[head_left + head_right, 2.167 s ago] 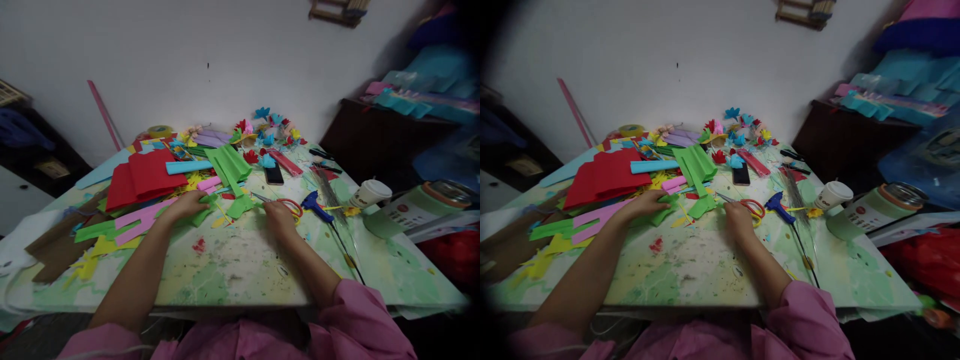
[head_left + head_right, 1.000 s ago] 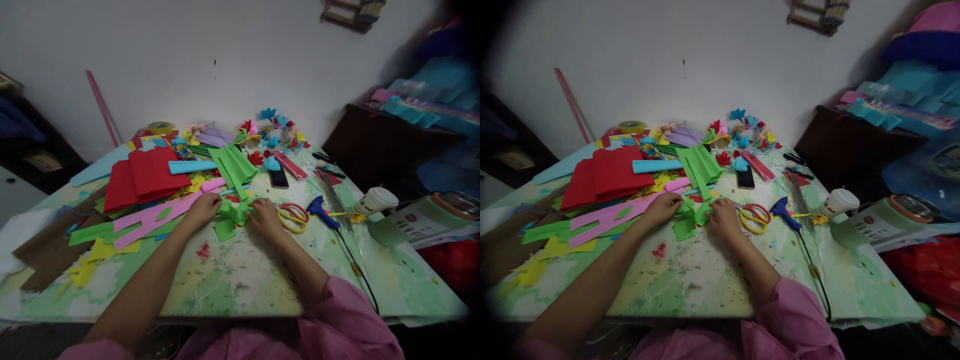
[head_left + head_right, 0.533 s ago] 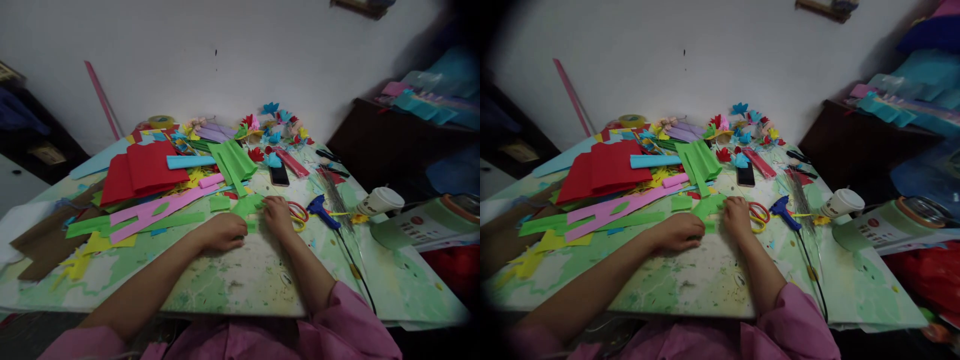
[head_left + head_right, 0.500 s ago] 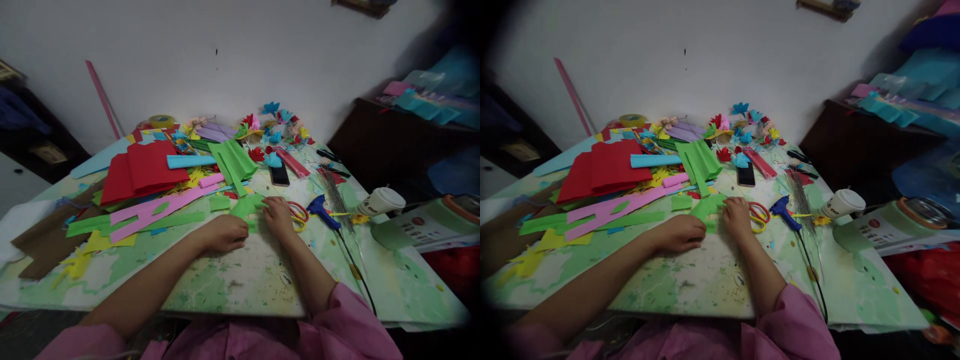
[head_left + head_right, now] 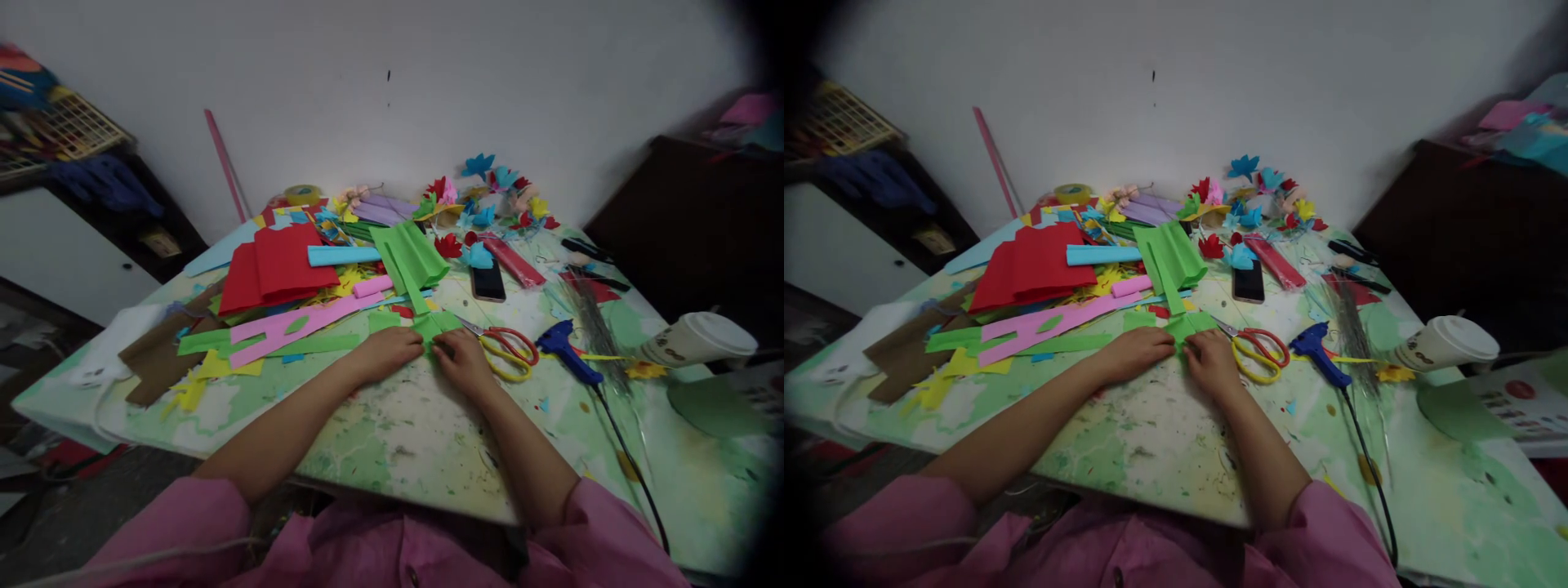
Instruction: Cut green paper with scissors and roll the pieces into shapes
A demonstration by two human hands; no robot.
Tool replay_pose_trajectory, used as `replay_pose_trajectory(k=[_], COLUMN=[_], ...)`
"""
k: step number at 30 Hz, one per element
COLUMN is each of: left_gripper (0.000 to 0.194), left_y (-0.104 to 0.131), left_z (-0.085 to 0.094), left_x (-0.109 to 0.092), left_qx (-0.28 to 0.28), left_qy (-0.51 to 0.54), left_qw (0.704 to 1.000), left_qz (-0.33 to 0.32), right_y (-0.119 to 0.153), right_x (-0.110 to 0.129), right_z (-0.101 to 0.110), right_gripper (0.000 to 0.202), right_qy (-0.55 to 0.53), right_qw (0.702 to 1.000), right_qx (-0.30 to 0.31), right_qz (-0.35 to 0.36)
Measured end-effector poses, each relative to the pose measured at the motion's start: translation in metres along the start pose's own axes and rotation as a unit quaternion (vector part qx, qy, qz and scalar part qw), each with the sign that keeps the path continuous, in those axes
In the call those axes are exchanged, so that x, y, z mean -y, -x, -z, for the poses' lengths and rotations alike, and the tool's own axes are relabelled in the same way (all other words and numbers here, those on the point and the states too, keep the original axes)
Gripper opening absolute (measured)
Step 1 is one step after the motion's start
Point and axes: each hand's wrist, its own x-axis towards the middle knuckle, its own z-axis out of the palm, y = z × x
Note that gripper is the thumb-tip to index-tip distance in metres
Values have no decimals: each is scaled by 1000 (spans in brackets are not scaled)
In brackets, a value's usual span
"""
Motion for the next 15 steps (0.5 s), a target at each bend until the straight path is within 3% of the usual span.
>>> replay_pose_trajectory(k=[4,8,11,15], left_gripper=[30,43,54,65], left_y=[5,15,27,46], left_z=[-2,8,18,24], left_x=[17,31,32,18], left_qx=[-44,-82,-83,-21], left_qy=[-7,18,59,122], left_qw=[994,977,972,980], left_qz=[98,195,210,157], right_y=[1,0,0,3], right_x=[-1,-4,-6,-3], right_z=[-1,-3,-5,-4], right_gripper=[19,16,18,18], right_qy=[-6,-15,-29,-30], right_qw=[1000,999,998,997], right_qx=[0,2,-12,-26], right_qz=[-4,-30,-51,-60])
